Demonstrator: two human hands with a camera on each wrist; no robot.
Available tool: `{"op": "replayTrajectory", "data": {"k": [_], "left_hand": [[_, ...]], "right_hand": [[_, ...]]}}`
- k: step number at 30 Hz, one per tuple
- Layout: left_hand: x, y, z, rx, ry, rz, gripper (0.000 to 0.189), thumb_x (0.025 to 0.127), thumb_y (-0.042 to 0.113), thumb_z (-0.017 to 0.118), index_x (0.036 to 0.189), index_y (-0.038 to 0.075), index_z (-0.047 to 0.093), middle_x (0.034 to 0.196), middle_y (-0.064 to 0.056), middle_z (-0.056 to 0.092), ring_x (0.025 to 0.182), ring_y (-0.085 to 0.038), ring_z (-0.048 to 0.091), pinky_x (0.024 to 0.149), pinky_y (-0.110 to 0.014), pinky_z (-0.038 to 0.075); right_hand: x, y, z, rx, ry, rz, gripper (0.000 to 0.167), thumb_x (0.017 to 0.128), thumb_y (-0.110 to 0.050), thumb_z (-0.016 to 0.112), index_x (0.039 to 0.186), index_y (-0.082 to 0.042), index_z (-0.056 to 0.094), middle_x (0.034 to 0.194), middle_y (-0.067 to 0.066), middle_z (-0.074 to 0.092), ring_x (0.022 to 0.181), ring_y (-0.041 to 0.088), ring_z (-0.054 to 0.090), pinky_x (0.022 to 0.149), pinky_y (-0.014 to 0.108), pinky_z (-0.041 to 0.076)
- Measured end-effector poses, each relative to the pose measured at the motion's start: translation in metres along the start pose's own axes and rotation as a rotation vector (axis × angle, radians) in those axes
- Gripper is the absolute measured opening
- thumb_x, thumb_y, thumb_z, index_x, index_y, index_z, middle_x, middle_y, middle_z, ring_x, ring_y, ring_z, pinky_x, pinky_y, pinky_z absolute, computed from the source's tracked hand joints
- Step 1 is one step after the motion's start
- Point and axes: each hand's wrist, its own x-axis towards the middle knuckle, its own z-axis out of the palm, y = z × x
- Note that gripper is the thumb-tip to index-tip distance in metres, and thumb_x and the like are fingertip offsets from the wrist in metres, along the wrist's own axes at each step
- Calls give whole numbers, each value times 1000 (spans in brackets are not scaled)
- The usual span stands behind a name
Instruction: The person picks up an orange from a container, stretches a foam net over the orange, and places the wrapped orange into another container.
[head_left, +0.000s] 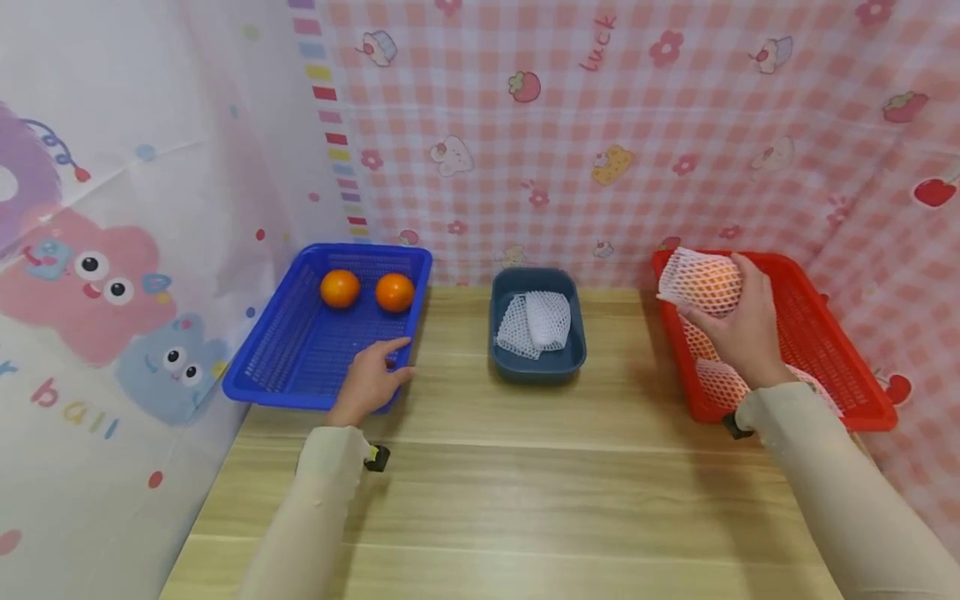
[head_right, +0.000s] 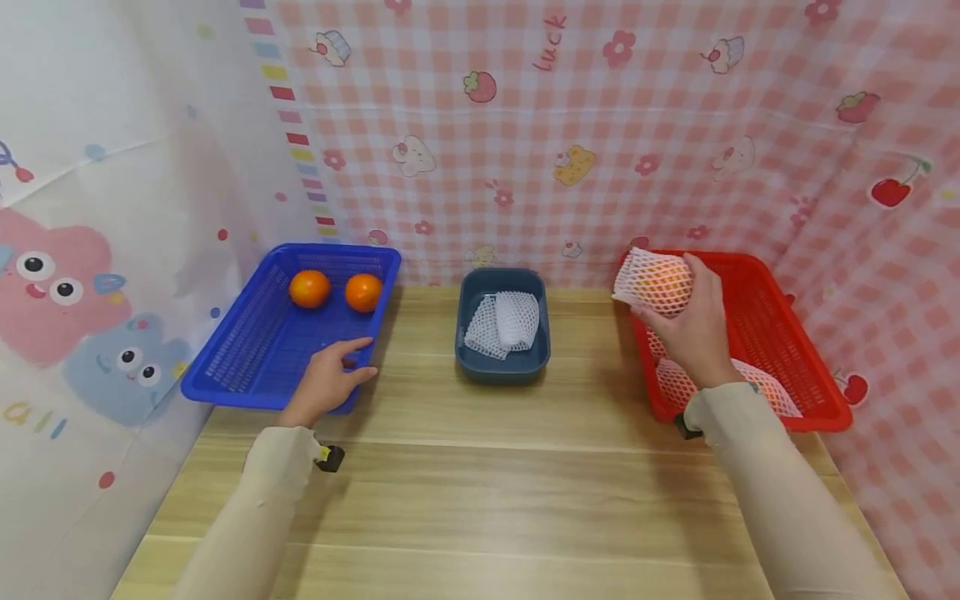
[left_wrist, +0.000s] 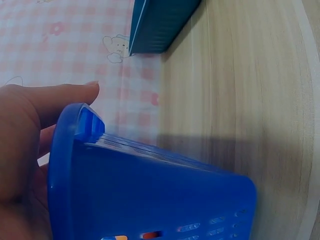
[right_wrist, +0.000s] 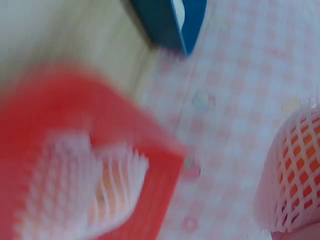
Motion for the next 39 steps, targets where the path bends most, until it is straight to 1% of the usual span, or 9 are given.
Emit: {"op": "replayTrajectory", "data": {"k": [5, 10, 15, 23, 26, 30, 33, 36, 39], "left_hand": [[4, 0, -1, 9, 2, 4, 54, 88, 18, 72, 139, 9, 55, 134, -17, 55, 107, -32, 59, 89, -48, 48], [5, 0, -1, 20, 20, 10, 54, 87, 19, 73, 138, 10, 56, 133, -17, 56, 105, -32, 60, 89, -48, 48], [2, -1, -1, 24, 10, 9, 54, 88, 19, 73, 138, 9, 56, 134, -17, 55, 106, -32, 60, 88, -48, 48], [-2, -2, 1, 16, 27, 10, 53, 87, 17, 73, 137, 9, 57, 133, -18, 56, 107, -33, 60, 89, -49, 48], [-2, -3, 3, 19, 30, 11, 52, 87, 15, 73, 137, 8, 57, 133, -18, 56, 107, -33, 60, 89, -50, 48], [-3, -4, 4, 24, 38, 17, 52, 87, 14, 73, 136, 8, 57, 132, -17, 57, 106, -33, 60, 88, -49, 48], [-2, -3, 3, 24, 48, 27, 52, 87, 14, 74, 136, 8, 58, 131, -17, 58, 105, -33, 60, 88, -49, 48], [-3, 0, 2, 27, 44, 33, 53, 87, 14, 73, 136, 7, 57, 132, -19, 57, 105, -33, 60, 89, -50, 48], [-3, 2, 2, 33, 38, 27, 53, 87, 15, 73, 137, 7, 57, 132, -19, 57, 106, -34, 60, 89, -51, 47]], "right_hand": [[28, 22, -26, -45, -14, 104, 91, 82, -29, 79, 151, -8, 23, 142, 23, 33, 125, 41, 33, 106, 56, 27], [47, 54, -40, -101, -51, 197, 94, 85, -38, 72, 154, -8, 15, 149, 24, 26, 131, 45, 27, 110, 60, 21], [46, 93, -44, -141, -159, 311, 98, 88, -45, 67, 154, -4, 8, 150, 30, 19, 132, 52, 22, 106, 65, 20], [34, 135, -47, -233, -350, 462, 121, 77, -63, 70, 148, 11, 5, 140, 43, 16, 119, 60, 24, 95, 73, 28], [29, 138, -46, -253, -410, 518, 122, 77, -62, 70, 148, 11, 2, 138, 45, 16, 118, 60, 24, 91, 74, 31], [21, 127, -46, -257, -481, 585, 119, 81, -56, 71, 147, 11, -2, 140, 45, 12, 118, 61, 22, 88, 76, 31], [16, 113, -47, -252, -535, 572, 112, 84, -48, 71, 147, 13, 2, 139, 46, 13, 116, 62, 22, 88, 76, 31], [12, 102, -48, -222, -572, 540, 96, 87, -39, 70, 145, 14, 15, 135, 45, 24, 112, 59, 31, 85, 71, 39], [11, 97, -50, -174, -609, 542, 90, 90, -35, 68, 145, 14, 17, 135, 43, 29, 108, 56, 37, 80, 62, 48]]}}
